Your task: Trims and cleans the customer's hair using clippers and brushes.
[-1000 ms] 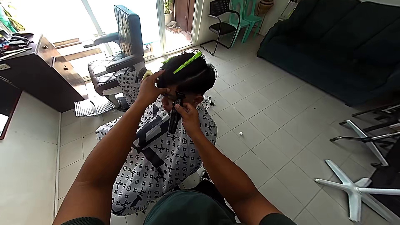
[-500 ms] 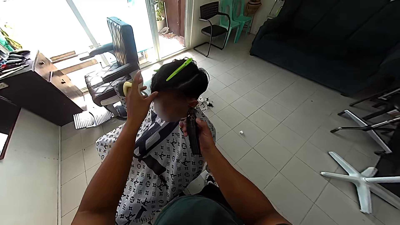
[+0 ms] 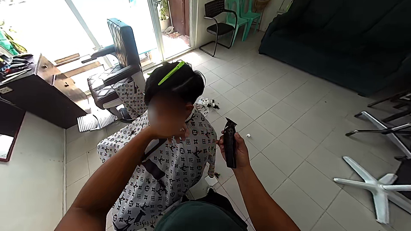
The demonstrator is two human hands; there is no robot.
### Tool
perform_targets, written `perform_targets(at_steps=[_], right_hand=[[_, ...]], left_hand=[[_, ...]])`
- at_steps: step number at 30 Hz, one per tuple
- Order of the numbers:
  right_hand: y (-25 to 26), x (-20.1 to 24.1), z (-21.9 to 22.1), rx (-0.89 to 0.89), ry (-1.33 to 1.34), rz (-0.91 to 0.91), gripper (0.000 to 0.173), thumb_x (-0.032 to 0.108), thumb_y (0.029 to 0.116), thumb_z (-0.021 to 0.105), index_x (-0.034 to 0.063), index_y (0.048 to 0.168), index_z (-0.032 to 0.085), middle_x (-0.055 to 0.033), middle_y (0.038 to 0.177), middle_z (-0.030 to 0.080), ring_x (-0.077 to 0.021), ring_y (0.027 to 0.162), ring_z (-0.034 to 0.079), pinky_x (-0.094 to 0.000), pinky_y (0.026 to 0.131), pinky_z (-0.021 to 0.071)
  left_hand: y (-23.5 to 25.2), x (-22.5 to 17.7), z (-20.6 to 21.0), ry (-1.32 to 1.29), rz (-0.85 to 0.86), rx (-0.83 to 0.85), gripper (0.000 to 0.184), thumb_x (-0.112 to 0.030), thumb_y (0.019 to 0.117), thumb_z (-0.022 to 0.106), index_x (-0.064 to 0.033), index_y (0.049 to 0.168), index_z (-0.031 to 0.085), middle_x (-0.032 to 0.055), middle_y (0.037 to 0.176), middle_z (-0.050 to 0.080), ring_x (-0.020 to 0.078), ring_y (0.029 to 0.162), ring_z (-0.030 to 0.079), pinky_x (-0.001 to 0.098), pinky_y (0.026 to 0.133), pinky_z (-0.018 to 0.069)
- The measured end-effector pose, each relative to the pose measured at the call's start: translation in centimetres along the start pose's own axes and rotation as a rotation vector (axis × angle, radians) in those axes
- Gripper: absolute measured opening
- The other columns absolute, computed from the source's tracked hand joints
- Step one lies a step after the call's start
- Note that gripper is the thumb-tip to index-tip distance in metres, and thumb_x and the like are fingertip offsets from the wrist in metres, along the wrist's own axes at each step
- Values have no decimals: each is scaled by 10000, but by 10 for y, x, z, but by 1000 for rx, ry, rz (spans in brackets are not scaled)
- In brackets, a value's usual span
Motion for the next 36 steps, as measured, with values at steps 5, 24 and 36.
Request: perform_targets(at_steps=[5, 24, 36], right_hand=[[5, 12, -15, 3, 48, 40, 437, 409, 927, 726, 25, 1125, 659, -77, 829, 732, -179, 735, 734, -332, 739, 636], [27, 36, -45, 18, -92, 172, 362, 293, 1039, 506, -35, 1179, 565, -73, 780, 713, -142, 645, 710, -266, 617, 620], [33, 13, 38, 234, -662, 206, 325, 137, 919, 689, -36, 1187, 629, -38, 960, 736, -93, 842, 715, -286, 794, 612]], left_hand=[[18, -18, 9, -229, 154, -326, 192, -150, 1078, 483, -64, 1076, 655, 15, 811, 712, 37, 578, 633, 167, 457, 491], [-1, -18, 4, -83, -113, -288, 126, -54, 1017, 596, -23, 1112, 674, 61, 855, 737, 71, 595, 654, 195, 459, 486], [-55, -29, -37, 79, 215, -683, 106, -104, 986, 602, -80, 1039, 691, -27, 889, 751, -4, 629, 655, 159, 495, 517]])
Point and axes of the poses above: each hand's wrist, its own y-axis towards the middle knuckle, its own z-axis out of the palm, x = y × z, the point moved 2 cm from there along y, towards the middle knuckle
